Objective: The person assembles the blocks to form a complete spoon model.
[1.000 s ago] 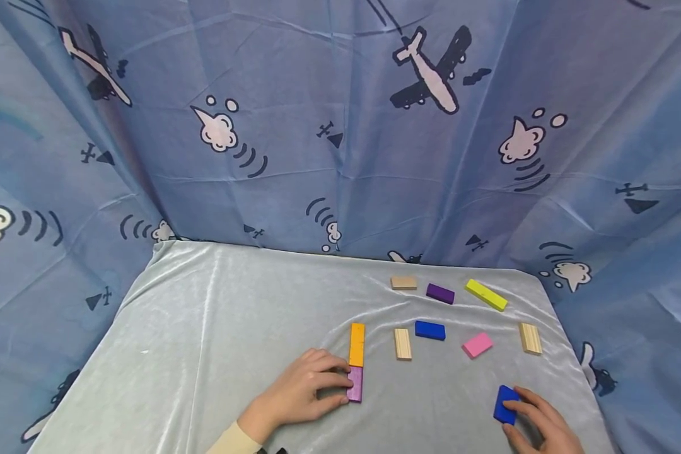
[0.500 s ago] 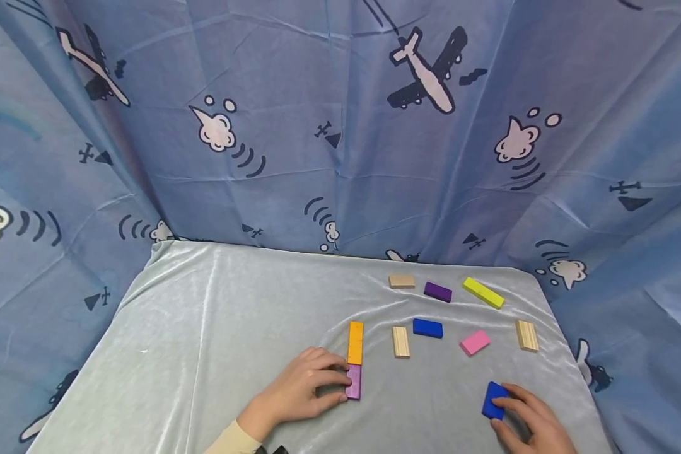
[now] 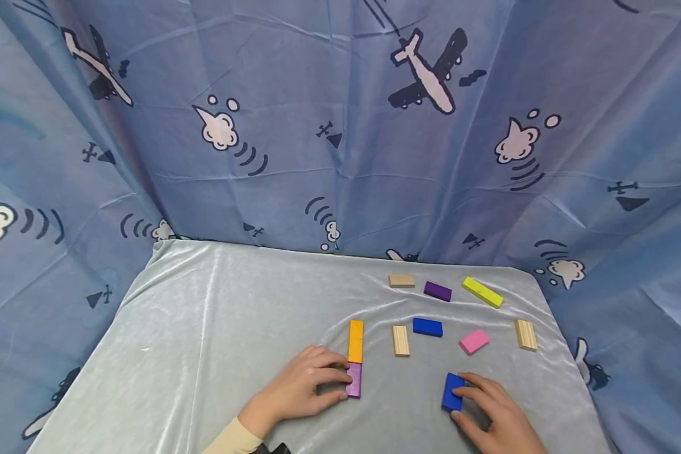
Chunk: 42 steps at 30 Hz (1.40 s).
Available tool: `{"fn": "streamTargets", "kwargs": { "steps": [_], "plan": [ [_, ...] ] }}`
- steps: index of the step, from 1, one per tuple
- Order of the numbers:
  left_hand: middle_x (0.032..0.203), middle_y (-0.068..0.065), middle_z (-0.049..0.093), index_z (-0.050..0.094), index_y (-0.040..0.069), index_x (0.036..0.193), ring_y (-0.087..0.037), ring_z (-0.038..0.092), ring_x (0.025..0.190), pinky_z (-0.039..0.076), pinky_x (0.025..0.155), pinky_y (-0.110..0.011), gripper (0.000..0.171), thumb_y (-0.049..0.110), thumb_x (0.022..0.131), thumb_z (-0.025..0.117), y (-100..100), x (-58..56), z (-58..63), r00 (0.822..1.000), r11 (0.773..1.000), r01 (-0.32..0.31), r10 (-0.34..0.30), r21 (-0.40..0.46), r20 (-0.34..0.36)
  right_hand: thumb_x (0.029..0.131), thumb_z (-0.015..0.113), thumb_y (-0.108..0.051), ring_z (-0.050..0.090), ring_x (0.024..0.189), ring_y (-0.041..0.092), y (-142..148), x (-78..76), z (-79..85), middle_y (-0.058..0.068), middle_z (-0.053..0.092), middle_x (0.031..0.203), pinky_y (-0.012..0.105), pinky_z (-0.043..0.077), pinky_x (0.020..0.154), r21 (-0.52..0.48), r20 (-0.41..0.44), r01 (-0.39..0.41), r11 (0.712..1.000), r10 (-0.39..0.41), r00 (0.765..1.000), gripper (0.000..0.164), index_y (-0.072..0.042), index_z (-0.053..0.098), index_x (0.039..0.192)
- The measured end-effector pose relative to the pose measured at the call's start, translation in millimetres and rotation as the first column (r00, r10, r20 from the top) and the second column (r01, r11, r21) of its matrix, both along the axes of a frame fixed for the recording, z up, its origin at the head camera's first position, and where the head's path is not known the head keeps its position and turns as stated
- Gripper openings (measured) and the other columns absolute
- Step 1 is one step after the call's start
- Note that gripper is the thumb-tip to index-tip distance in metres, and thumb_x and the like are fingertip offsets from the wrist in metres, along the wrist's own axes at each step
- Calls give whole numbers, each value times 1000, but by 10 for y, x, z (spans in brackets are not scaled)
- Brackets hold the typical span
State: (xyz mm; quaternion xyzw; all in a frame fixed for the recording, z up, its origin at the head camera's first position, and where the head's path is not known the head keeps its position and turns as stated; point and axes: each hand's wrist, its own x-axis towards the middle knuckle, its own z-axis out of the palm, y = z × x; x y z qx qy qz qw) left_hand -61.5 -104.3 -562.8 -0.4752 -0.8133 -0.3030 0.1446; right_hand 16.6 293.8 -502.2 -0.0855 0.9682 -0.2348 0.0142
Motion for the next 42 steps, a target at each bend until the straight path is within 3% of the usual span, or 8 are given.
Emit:
{"fn": "streamTargets", "kwargs": {
  "steps": [8, 18, 22, 28, 33, 42],
  "plan": [
    [132, 7, 70, 81, 24, 120, -11, 63, 121, 49, 105, -34, 22, 35, 101, 81, 18, -5, 16, 1000, 1000, 4, -4, -9, 13, 84, 97, -33, 67, 120, 18, -309, -58, 51, -9, 70, 134, 54, 59, 97, -14, -142, -108, 994, 105, 984, 33, -34, 78, 112],
    [132, 6, 71, 81, 24, 120, -11, 64, 120, 50, 104, -34, 22, 34, 100, 80, 5, 4, 34, 1000, 1000, 2, -2, -21, 9, 88, 94, -36, 65, 122, 12, -620, -113, 21, -14, 67, 139, 48, 60, 97, -55, -151, -259, 964, 249, 957, 35, -36, 77, 118],
    [133, 7, 70, 82, 24, 120, -11, 63, 122, 49, 105, -35, 22, 34, 101, 80, 8, 14, 34, 999, 999, -4, 5, -33, 45, 90, 92, -39, 65, 123, 11, -738, -107, -31, -15, 65, 142, 44, 60, 97, -71, -166, -348, 935, 333, 928, 35, -35, 76, 122],
    [134, 8, 70, 82, 24, 121, -9, 62, 124, 49, 106, -34, 22, 33, 100, 80, 3, 17, 51, 996, 999, -12, 16, -47, 90, 92, 90, -37, 65, 122, 11, -919, -109, -104, -12, 67, 141, 41, 60, 97, -115, -221, -485, 867, 454, 863, 34, -32, 75, 123],
    [134, 6, 70, 82, 23, 120, -11, 63, 122, 50, 105, -35, 22, 29, 99, 80, 2, 3, 41, 999, 1000, -6, 8, -28, 43, 97, 85, -42, 65, 122, 12, -1062, -92, -156, -10, 67, 143, 40, 60, 99, -129, -185, -549, 826, 524, 831, 33, -30, 75, 126],
    [134, 7, 70, 82, 23, 120, -10, 63, 122, 49, 105, -35, 21, 29, 100, 79, -3, 4, 48, 999, 999, -7, 9, -35, 40, 104, 74, -50, 64, 121, 13, -1205, -75, -203, -7, 67, 143, 43, 59, 101, -95, -104, -584, 806, 575, 812, 35, -28, 75, 131]
  ]
}}
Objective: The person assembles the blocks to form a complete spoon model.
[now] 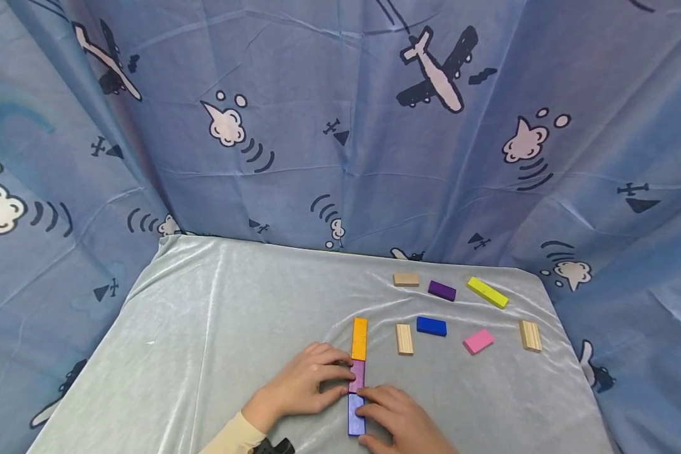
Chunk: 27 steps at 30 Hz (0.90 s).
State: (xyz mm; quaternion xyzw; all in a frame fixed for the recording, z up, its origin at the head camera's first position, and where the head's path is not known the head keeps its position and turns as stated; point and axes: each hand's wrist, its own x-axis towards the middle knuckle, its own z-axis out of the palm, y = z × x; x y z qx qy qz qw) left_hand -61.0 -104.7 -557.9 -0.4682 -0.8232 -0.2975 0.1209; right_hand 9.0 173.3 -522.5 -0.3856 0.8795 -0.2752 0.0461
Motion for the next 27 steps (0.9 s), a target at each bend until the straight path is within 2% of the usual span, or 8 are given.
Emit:
{"fn": "streamTargets", "kwargs": {
  "steps": [2, 7, 9, 16, 27],
  "plan": [
    [134, 7, 70, 82, 23, 120, -11, 63, 122, 49, 105, -34, 22, 29, 99, 79, 3, -2, -1, 1000, 1000, -2, 2, -2, -6, 104, 74, -49, 64, 120, 13, -11, -5, -29, -5, 67, 143, 43, 59, 100, -1, -24, -11, 1000, 11, 1000, 35, -26, 75, 130],
    [135, 7, 70, 82, 23, 120, -10, 62, 123, 48, 106, -34, 23, 31, 99, 80, 8, 2, -4, 999, 1000, 0, 0, 1, 32, 103, 76, -47, 65, 118, 13, -22, -11, -100, -3, 68, 141, 43, 59, 97, -6, -129, -17, 1000, 16, 991, 32, -24, 76, 125],
    [135, 8, 69, 82, 23, 120, -10, 62, 123, 48, 105, -34, 24, 34, 98, 80, 10, 7, -6, 999, 1000, 2, -2, 9, 38, 103, 76, -48, 65, 119, 14, -29, -4, -112, -3, 67, 141, 44, 59, 97, 6, -145, -13, 1000, 14, 989, 32, -24, 76, 125],
    [135, 8, 69, 81, 24, 119, -11, 63, 120, 49, 105, -33, 29, 44, 97, 82, 21, 12, -9, 1000, 1000, -3, 2, 19, 30, 102, 77, -49, 65, 120, 14, -44, 5, -133, -4, 66, 143, 44, 59, 97, 6, -172, 3, 1000, -2, 985, 32, -25, 76, 124],
    [134, 10, 68, 81, 25, 119, -9, 62, 121, 49, 105, -33, 29, 43, 96, 83, 26, 11, -31, 1000, 1000, -1, 0, 25, 30, 104, 72, -51, 65, 120, 15, -42, 8, -181, -4, 67, 141, 45, 59, 97, -5, -150, 17, 1000, -17, 989, 30, -27, 76, 122]
  ]
}}
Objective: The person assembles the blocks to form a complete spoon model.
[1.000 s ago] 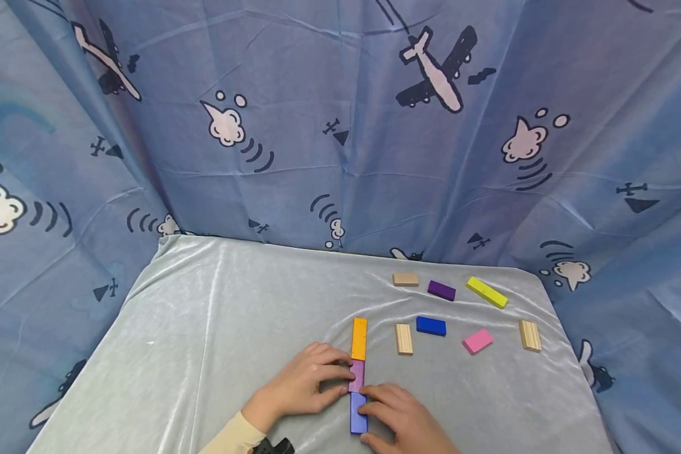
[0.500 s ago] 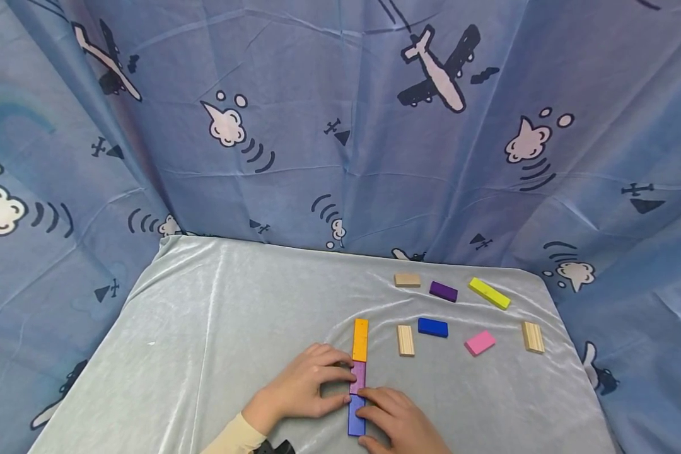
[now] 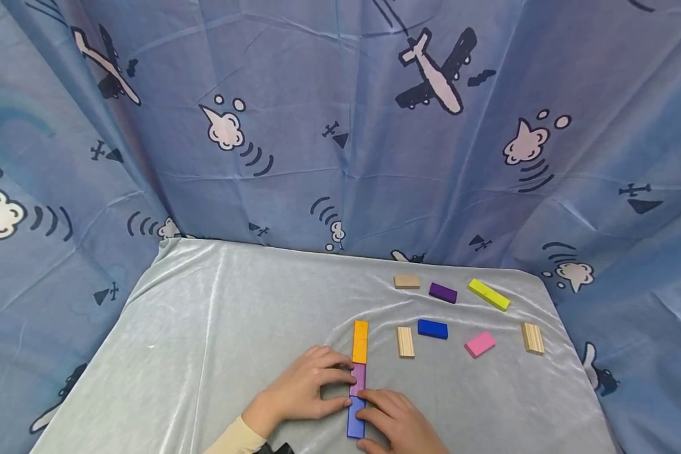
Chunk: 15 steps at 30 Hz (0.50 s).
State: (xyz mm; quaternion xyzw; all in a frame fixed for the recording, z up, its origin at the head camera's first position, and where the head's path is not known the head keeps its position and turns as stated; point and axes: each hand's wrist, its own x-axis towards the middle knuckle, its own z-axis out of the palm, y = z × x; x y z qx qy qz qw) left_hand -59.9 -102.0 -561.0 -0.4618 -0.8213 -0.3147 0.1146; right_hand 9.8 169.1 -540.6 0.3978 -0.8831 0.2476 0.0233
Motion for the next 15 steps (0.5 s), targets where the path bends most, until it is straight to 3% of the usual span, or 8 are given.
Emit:
{"fn": "streamTargets", "kwargs": {
  "steps": [8, 15],
  "plan": [
    [133, 9, 69, 82, 25, 118, -9, 62, 121, 49, 105, -34, 28, 41, 95, 85, 1, 6, -1, 1000, 1000, -5, 5, 2, -5, 105, 71, -53, 66, 120, 16, 1, 5, 8, -3, 67, 141, 46, 59, 96, 0, 22, 5, 1000, -5, 1000, 31, -28, 76, 122],
    [132, 9, 69, 82, 25, 118, -9, 63, 121, 49, 105, -33, 28, 44, 97, 82, -5, 8, 4, 1000, 1000, -8, 8, -5, -22, 105, 71, -51, 66, 121, 16, 30, -11, 117, -3, 68, 141, 45, 59, 99, -14, 108, 32, 999, -30, 994, 33, -26, 77, 126]
  ]
}}
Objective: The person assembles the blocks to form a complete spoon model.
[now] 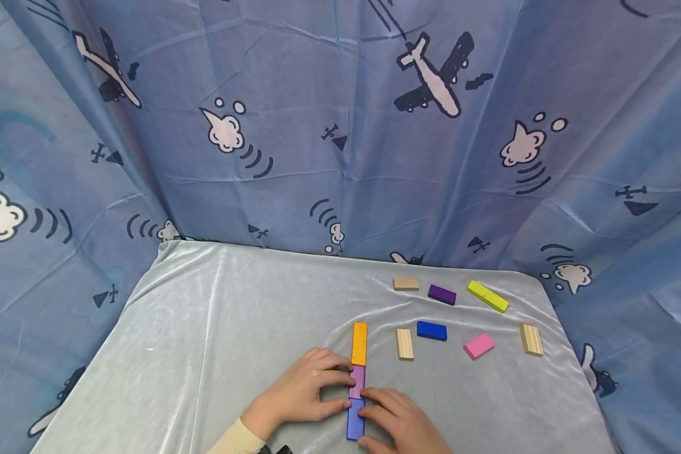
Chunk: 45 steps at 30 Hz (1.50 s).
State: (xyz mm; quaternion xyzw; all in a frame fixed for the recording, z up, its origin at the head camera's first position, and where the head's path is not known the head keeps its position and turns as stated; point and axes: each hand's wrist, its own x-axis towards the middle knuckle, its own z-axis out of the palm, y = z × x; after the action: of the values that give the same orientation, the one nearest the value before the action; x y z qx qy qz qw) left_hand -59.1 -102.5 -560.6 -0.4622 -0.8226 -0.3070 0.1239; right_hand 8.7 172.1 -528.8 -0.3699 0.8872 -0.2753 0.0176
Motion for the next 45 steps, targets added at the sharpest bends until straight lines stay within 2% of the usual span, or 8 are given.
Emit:
{"fn": "streamTargets", "kwargs": {
  "steps": [7, 13, 19, 25, 32, 39, 45],
  "plan": [
    [133, 9, 69, 81, 25, 118, -9, 63, 121, 49, 104, -34, 28, 45, 99, 80, 7, -3, 9, 1000, 1000, 5, -5, 9, 9, 102, 77, -46, 67, 121, 17, 72, -61, 71, -3, 69, 140, 44, 60, 97, -26, -69, 25, 999, -26, 997, 30, -25, 77, 124],
    [133, 8, 70, 81, 24, 118, -9, 63, 121, 49, 104, -34, 28, 44, 98, 81, 2, 1, 11, 1000, 1000, 4, -5, 16, 6, 102, 79, -42, 67, 124, 17, 121, -135, 175, -3, 68, 142, 47, 60, 98, -15, -70, 67, 998, -68, 995, 29, -24, 78, 125],
    [132, 9, 69, 81, 25, 117, -8, 62, 120, 49, 104, -32, 28, 46, 98, 81, 1, 6, 0, 1000, 1000, 0, 0, 7, -3, 96, 87, -33, 67, 122, 18, 162, -244, 310, -3, 68, 141, 49, 60, 96, -51, -154, 127, 991, -134, 979, 30, -22, 78, 122],
    [130, 8, 70, 82, 25, 116, -10, 64, 118, 50, 103, -34, 27, 44, 97, 82, -1, 1, 4, 1000, 1000, 2, -1, 10, -29, 91, 91, -28, 63, 132, 18, 221, -379, 403, -8, 63, 148, 49, 57, 101, -88, -226, 164, 982, -181, 957, 39, -24, 77, 126],
    [129, 8, 70, 82, 26, 117, -10, 64, 117, 50, 102, -33, 28, 45, 97, 83, 1, -11, 22, 999, 1000, 6, -5, 10, -43, 91, 91, -25, 59, 137, 23, 344, -530, 511, -6, 62, 150, 52, 51, 107, -105, -220, 213, 971, -232, 947, 42, -24, 75, 130],
    [130, 8, 70, 82, 25, 117, -10, 63, 119, 49, 104, -34, 29, 46, 97, 82, -6, -8, -8, 1000, 1000, 3, -3, 13, 0, 91, 90, -22, 62, 132, 28, 469, -694, 530, 5, 66, 145, 53, 52, 104, -97, -266, 228, 969, -246, 932, 44, -13, 75, 131],
    [131, 8, 70, 82, 25, 118, -10, 63, 119, 49, 105, -34, 28, 44, 97, 83, -5, -8, 9, 1000, 1000, 7, -7, 12, -1, 92, 88, -18, 63, 131, 33, 644, -811, 472, 9, 66, 144, 58, 51, 104, -92, -253, 264, 960, -279, 926, 44, -11, 74, 133]
  ]
}}
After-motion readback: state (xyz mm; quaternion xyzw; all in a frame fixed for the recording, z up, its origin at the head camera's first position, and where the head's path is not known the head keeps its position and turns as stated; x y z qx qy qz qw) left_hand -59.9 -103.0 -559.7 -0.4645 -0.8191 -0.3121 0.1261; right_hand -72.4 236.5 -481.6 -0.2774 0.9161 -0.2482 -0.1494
